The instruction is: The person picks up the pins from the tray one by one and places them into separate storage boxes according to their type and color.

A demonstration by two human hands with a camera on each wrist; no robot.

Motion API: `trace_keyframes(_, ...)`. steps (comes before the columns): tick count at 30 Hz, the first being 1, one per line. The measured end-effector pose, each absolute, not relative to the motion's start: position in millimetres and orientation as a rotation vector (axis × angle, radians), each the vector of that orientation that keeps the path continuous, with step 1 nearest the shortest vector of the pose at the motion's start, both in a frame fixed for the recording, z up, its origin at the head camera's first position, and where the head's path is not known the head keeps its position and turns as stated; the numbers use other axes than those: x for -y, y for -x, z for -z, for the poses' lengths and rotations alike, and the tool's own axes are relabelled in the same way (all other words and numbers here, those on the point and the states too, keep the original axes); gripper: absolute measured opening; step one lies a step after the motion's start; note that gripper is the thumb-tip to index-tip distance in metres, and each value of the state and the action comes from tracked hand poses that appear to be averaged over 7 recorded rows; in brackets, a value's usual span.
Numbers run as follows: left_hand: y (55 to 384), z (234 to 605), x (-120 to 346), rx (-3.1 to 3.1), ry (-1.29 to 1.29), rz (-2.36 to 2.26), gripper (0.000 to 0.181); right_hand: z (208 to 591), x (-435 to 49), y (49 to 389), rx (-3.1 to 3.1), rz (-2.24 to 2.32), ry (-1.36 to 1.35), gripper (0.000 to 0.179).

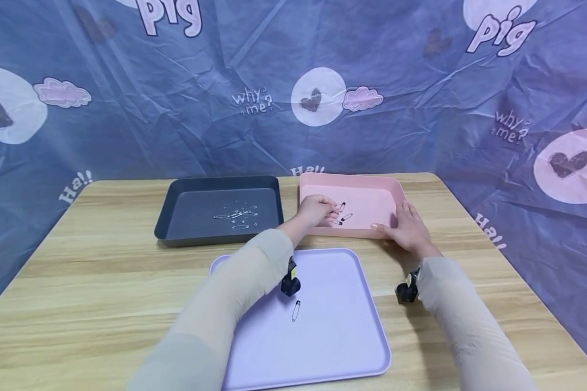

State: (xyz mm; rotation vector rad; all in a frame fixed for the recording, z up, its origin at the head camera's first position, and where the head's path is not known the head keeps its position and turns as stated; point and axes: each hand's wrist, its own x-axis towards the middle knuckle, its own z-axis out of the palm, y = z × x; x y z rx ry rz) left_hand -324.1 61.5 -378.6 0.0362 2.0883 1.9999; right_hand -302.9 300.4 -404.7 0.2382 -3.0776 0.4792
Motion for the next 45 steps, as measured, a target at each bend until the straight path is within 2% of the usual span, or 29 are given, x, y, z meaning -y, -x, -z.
trace_keyframes(11, 339, 383, -75, -2.126, -0.006, -1.944, 0.019, 406, -302, 304, 3.084, -0.498, -0.23, 0.105)
trace_keyframes(17, 348, 384, -87, -2.163, 0.146, -1.852, 0.015, 405, -302, 303, 3.092, -0.5, -0.234, 0.104)
trace_keyframes(19, 371, 409, -93, -2.145, 0.124, -1.906, 0.01, 404, -301, 302, 3.095, -0.508, -0.231, 0.104)
trace_keyframes(21, 413, 453, -105, -2.122, 0.135, -1.916, 0.008, 403, -301, 302, 3.097, -0.515, -0.228, 0.105)
trace_keyframes(24, 458, 506, -117, -2.101, 0.072, -1.978, 0.012, 402, -301, 301, 3.097, -0.518, -0.229, 0.105)
trace_keyframes(26, 469, 517, -121, -2.133, 0.11, -1.91, 0.016, 403, -300, 300, 3.098, -0.514, -0.233, 0.105)
trace_keyframes(30, 459, 511, -121, -2.229, 0.121, -1.819, 0.022, 403, -300, 300, 3.093, -0.51, -0.24, 0.104)
trace_keyframes(36, 447, 499, -115, -2.249, 0.069, -1.834, 0.017, 402, -302, 300, 3.076, -0.514, -0.231, 0.104)
trace_keyframes(40, 427, 475, -110, -2.203, 0.088, -1.844, 0.016, 402, -302, 299, 3.085, -0.512, -0.227, 0.104)
trace_keyframes(45, 416, 464, -101, -2.073, 0.036, -1.938, 0.025, 401, -301, 297, 3.092, -0.52, -0.216, 0.104)
